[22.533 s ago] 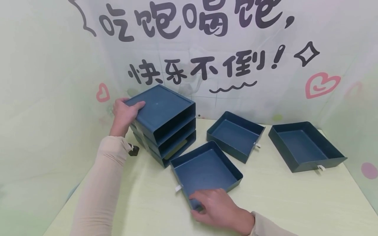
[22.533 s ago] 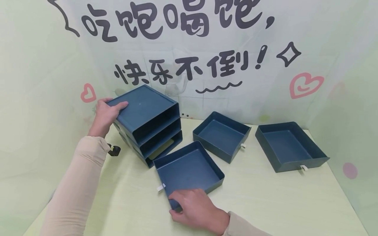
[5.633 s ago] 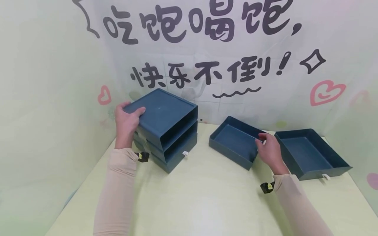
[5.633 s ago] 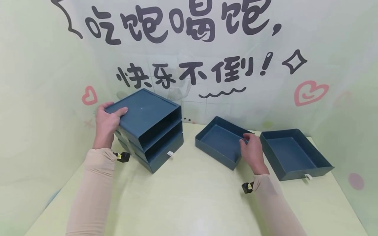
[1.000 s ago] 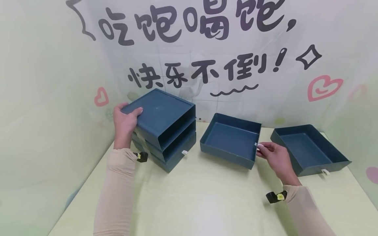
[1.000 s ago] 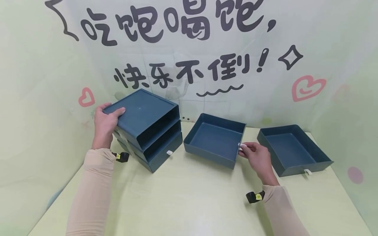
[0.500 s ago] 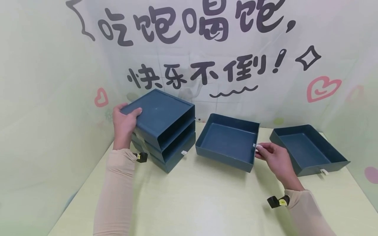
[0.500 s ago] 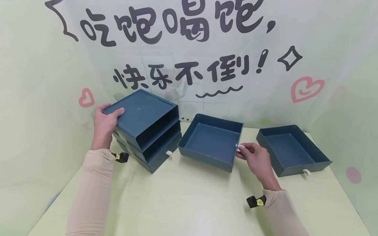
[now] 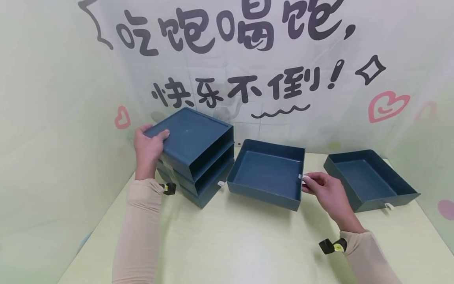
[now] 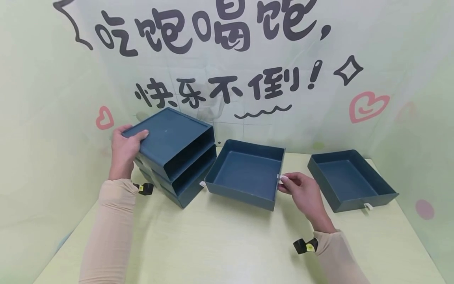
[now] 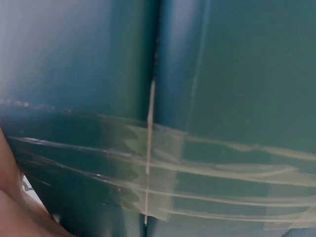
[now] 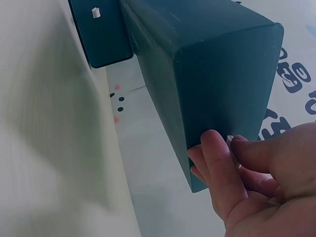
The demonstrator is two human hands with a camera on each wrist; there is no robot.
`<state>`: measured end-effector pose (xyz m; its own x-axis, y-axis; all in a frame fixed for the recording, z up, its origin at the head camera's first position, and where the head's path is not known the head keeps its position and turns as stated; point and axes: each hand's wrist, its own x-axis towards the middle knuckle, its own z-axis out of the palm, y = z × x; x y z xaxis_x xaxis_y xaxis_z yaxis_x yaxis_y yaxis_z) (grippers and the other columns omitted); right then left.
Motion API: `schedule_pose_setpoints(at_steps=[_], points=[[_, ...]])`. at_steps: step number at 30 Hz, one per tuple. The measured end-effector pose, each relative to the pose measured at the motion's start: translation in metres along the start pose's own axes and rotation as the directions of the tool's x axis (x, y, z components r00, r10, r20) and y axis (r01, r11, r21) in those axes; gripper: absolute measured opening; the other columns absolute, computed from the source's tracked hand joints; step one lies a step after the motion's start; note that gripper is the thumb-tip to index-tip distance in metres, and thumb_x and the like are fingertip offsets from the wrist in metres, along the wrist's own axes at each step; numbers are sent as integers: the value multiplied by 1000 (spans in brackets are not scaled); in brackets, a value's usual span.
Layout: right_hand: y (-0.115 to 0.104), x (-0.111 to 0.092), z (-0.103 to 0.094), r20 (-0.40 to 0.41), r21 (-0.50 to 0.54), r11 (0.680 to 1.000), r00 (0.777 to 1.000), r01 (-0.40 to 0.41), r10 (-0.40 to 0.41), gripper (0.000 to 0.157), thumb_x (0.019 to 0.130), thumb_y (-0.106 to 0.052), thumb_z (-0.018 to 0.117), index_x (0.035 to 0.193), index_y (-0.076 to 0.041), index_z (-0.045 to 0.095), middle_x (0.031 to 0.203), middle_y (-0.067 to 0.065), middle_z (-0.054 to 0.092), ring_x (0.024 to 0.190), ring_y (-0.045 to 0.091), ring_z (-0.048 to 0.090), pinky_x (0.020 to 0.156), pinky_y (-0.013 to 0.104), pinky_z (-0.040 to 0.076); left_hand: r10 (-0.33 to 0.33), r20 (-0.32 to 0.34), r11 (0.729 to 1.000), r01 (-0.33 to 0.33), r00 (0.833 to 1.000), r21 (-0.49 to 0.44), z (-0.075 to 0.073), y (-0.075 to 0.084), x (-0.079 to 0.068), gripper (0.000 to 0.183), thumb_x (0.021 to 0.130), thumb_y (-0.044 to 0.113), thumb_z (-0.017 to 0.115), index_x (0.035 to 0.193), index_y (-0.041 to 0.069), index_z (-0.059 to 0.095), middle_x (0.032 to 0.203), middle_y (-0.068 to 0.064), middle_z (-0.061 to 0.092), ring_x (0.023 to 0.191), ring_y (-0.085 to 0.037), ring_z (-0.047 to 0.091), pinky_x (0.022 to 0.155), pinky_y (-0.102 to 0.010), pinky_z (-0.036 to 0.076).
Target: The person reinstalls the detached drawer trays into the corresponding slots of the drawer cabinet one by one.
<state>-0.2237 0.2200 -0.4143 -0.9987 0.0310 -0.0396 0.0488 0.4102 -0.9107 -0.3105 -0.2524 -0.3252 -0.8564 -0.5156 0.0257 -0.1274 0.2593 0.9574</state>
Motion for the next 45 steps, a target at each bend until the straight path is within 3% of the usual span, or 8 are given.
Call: schedule_pose_setpoints(at_steps=[18, 45], points=[[-1, -6, 19, 12, 56, 998, 1000, -28, 27, 47, 101, -32, 64, 130, 4, 62, 109, 11, 73, 86, 3, 75, 84, 17, 58, 24, -30, 996, -21, 999, 81, -2, -3, -4, 72, 93, 37, 70, 152, 13, 38, 159, -13, 35, 146, -28, 33, 122, -39, 29], [-6, -13, 46, 35, 133, 990, 999, -40, 36, 45, 100, -30, 65, 129, 4, 61, 104, 6, 73, 86, 4, 75, 85, 19, 58, 49, -38, 995, -46, 998, 84, -5, -6, -5, 69, 93, 36, 69, 151, 12, 39, 158, -16, 35, 146, -31, 33, 123, -41, 29]])
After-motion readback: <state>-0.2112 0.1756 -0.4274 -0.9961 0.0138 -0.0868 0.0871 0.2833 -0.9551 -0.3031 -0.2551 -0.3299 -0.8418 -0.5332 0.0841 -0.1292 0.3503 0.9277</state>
